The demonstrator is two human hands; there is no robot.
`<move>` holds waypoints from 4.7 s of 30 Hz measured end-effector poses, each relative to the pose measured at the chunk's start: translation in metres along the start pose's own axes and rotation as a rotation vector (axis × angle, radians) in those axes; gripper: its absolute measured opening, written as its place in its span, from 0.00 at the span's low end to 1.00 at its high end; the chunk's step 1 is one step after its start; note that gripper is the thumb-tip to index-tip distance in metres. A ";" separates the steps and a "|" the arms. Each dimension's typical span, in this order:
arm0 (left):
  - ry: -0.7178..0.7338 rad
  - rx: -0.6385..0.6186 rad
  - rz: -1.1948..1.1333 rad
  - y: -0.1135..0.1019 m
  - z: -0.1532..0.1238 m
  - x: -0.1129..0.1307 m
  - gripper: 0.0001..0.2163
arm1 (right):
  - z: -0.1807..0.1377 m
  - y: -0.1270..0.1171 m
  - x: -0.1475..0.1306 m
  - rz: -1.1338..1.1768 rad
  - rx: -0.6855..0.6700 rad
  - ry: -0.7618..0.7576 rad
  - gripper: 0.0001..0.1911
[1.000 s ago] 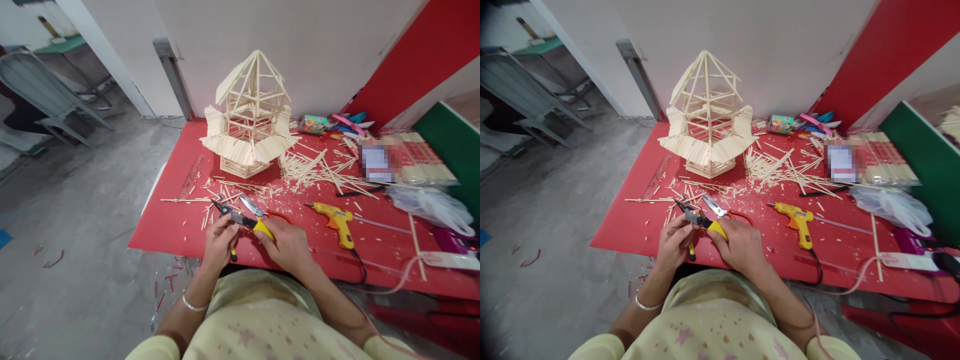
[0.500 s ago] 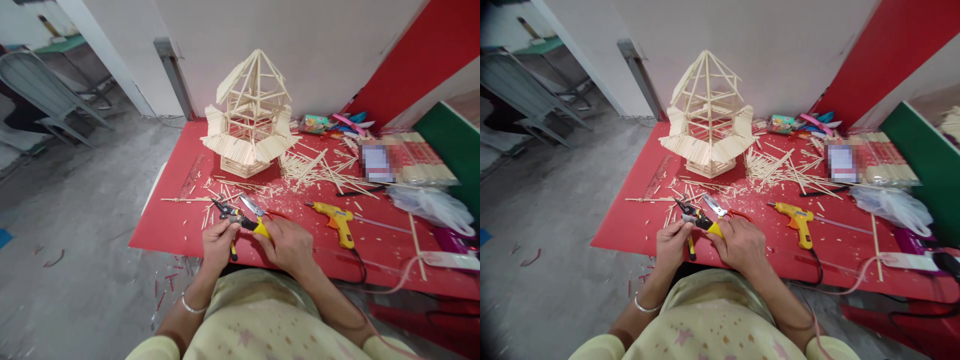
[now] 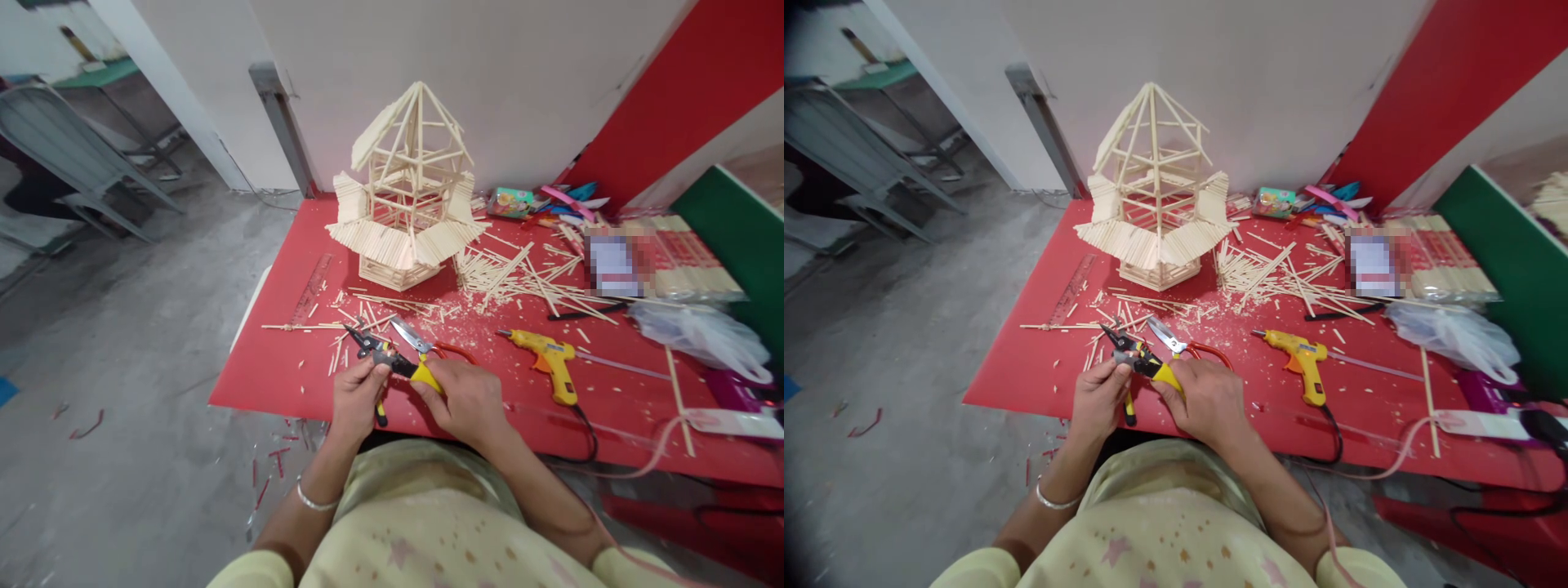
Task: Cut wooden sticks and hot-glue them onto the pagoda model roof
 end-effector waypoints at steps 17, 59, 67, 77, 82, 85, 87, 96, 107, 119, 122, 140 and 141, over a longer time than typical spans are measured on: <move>-0.040 0.013 -0.020 0.001 -0.002 0.000 0.17 | 0.000 0.000 0.001 0.025 -0.037 0.026 0.19; -0.022 -0.034 0.041 0.005 -0.004 -0.005 0.16 | -0.001 0.005 0.001 0.045 -0.016 0.054 0.19; 0.032 0.003 0.073 -0.004 0.000 -0.004 0.16 | 0.000 -0.002 0.003 0.002 0.058 0.008 0.20; 0.046 -0.053 0.108 0.005 -0.004 0.005 0.17 | 0.003 -0.001 0.003 0.134 -0.033 0.060 0.19; 0.144 0.009 0.171 -0.002 -0.001 0.010 0.15 | 0.000 -0.003 0.004 0.053 0.028 0.023 0.19; 0.146 0.019 0.179 -0.003 -0.001 0.008 0.14 | -0.003 -0.005 0.003 -0.002 0.073 -0.006 0.20; 0.140 0.021 0.159 -0.002 -0.001 0.008 0.13 | -0.003 -0.006 0.002 -0.030 0.095 -0.020 0.20; 0.112 0.053 0.192 -0.001 -0.003 0.010 0.15 | -0.003 -0.010 0.003 -0.060 0.137 -0.016 0.21; 0.014 -0.057 0.108 0.008 -0.006 -0.003 0.20 | -0.004 0.005 0.005 0.136 -0.014 0.109 0.17; -0.115 0.009 0.059 0.012 -0.008 -0.002 0.23 | -0.009 0.003 0.020 0.025 0.080 0.118 0.19; -0.107 0.045 0.024 0.015 -0.007 0.008 0.24 | -0.002 -0.009 0.045 -0.016 0.174 0.267 0.19; 0.090 -0.198 -0.190 0.112 0.039 0.120 0.15 | 0.115 -0.080 0.028 0.330 0.442 0.238 0.15; 0.102 -0.203 -0.185 0.118 0.042 0.124 0.16 | 0.130 -0.087 0.023 0.427 0.451 0.246 0.15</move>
Point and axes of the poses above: each hand's wrist, its own z-axis towards the middle knuckle, its own y-axis out of the palm, x = y × z, the point moved 8 cm from there along z, towards the middle knuckle, and after that the axes turned 12 degrees about x, right-handed, at the moved point
